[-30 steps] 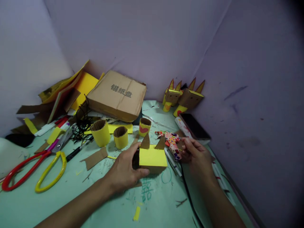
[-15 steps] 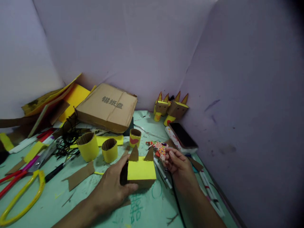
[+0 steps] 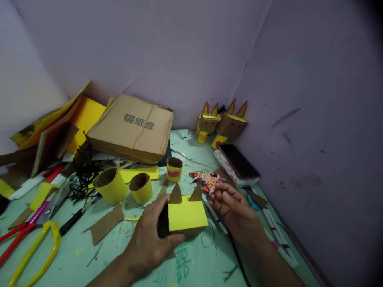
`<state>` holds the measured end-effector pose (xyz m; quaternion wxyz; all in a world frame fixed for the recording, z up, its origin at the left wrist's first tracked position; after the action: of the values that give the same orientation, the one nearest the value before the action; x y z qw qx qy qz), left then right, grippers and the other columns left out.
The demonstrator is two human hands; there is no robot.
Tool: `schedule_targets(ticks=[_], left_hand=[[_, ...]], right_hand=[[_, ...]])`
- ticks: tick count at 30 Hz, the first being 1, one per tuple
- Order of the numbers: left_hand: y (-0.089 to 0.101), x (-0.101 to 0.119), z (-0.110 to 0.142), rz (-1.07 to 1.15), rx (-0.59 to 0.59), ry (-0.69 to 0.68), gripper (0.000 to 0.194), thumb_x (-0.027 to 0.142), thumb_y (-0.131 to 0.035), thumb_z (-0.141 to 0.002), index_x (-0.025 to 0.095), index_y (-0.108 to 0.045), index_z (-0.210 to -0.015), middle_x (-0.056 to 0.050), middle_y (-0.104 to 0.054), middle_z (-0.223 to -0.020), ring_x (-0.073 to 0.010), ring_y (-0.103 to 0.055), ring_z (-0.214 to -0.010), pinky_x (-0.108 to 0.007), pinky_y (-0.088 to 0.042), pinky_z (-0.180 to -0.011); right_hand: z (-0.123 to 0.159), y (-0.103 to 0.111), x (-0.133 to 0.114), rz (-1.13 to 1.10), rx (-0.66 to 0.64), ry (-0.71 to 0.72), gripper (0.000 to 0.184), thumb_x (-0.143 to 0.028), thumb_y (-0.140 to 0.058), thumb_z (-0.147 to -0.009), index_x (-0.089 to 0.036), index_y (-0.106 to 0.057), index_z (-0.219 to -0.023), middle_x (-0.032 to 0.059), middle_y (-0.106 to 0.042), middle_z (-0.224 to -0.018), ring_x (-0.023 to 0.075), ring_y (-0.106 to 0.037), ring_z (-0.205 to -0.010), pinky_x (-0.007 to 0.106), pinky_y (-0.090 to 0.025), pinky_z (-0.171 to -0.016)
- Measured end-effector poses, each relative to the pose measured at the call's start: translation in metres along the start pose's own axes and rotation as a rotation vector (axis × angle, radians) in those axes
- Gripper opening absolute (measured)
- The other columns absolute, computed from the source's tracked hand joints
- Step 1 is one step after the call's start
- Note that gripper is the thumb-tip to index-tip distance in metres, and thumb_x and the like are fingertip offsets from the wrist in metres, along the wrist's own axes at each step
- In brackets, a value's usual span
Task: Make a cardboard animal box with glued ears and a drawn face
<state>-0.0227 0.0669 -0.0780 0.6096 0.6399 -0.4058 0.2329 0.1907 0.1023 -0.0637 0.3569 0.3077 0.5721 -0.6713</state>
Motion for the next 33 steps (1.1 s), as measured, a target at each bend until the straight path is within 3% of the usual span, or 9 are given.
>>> schedule_targets(ticks=[5, 11, 19, 25, 30, 33], left_hand=[[-0.006, -0.007, 0.004, -0.058, 0.043, -0.04, 0.074, 0.047, -0.066, -0.069, 0.023, -0.034, -0.132, -0.014, -0.049, -0.132, -0.0345, -0.049, -0.118, -0.053, -0.042, -0.096], [-0.002, -0.003, 0.005, -0.124, 0.065, -0.068, 0.075, 0.034, -0.069, -0.064, 0.027, -0.034, -0.13, -0.01, -0.054, -0.126, -0.0325, -0.054, -0.112, -0.048, -0.048, -0.092], [0.0, -0.003, 0.005, -0.241, 0.1, -0.094, 0.07, 0.045, -0.066, -0.067, 0.023, -0.038, -0.127, -0.01, -0.058, -0.121, -0.0315, -0.058, -0.107, -0.045, -0.051, -0.087], [0.0, -0.002, 0.005, -0.214, 0.051, -0.034, 0.074, 0.046, -0.067, -0.064, 0.02, -0.04, -0.128, -0.012, -0.056, -0.125, -0.0336, -0.055, -0.11, -0.047, -0.048, -0.091], [0.0, 0.004, 0.004, -0.2, -0.047, 0.049, 0.075, 0.037, -0.068, -0.066, 0.017, -0.037, -0.13, -0.013, -0.052, -0.128, -0.033, -0.05, -0.114, -0.046, -0.044, -0.095], [0.0, 0.011, 0.002, -0.169, -0.091, 0.065, 0.078, 0.034, -0.068, -0.067, 0.015, -0.031, -0.133, -0.015, -0.051, -0.129, -0.0325, -0.049, -0.116, -0.046, -0.042, -0.096]], right_hand=[[0.0, -0.002, -0.007, 0.076, -0.054, 0.104, 0.033, -0.028, -0.087, -0.051, -0.021, -0.07, -0.079, -0.0024, -0.053, -0.068, 0.0124, -0.055, -0.066, 0.024, -0.05, -0.065], [-0.006, 0.009, -0.003, 0.103, -0.003, 0.082, 0.026, -0.028, -0.084, -0.056, -0.022, -0.07, -0.077, -0.0037, -0.052, -0.065, 0.011, -0.057, -0.059, 0.024, -0.05, -0.059], [-0.004, 0.012, -0.007, 0.043, 0.122, 0.105, 0.025, -0.02, -0.086, -0.047, -0.022, -0.069, -0.065, -0.006, -0.059, -0.049, 0.0092, -0.056, -0.046, 0.021, -0.049, -0.049], [0.007, 0.004, -0.012, 0.12, 0.246, 0.13, 0.021, -0.014, -0.08, -0.045, -0.021, -0.065, -0.058, -0.0066, -0.061, -0.044, 0.0097, -0.056, -0.04, 0.019, -0.043, -0.041], [0.015, 0.005, -0.012, 0.197, 0.182, 0.19, 0.02, -0.012, -0.076, -0.047, -0.022, -0.063, -0.057, -0.0073, -0.06, -0.047, 0.0118, -0.057, -0.044, 0.023, -0.046, -0.046], [0.015, 0.01, -0.011, 0.256, 0.157, 0.25, 0.014, -0.025, -0.076, -0.059, -0.023, -0.062, -0.059, -0.0051, -0.058, -0.049, 0.012, -0.054, -0.044, 0.026, -0.046, -0.049]])
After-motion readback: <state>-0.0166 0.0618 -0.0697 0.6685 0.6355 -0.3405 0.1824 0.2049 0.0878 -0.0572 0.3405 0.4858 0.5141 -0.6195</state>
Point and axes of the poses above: each hand's wrist, its own z-axis away from the middle knuckle, its own y-axis out of the back of the hand, x = y × z, the point moved 4 cm from there along -z, towards the middle knuckle
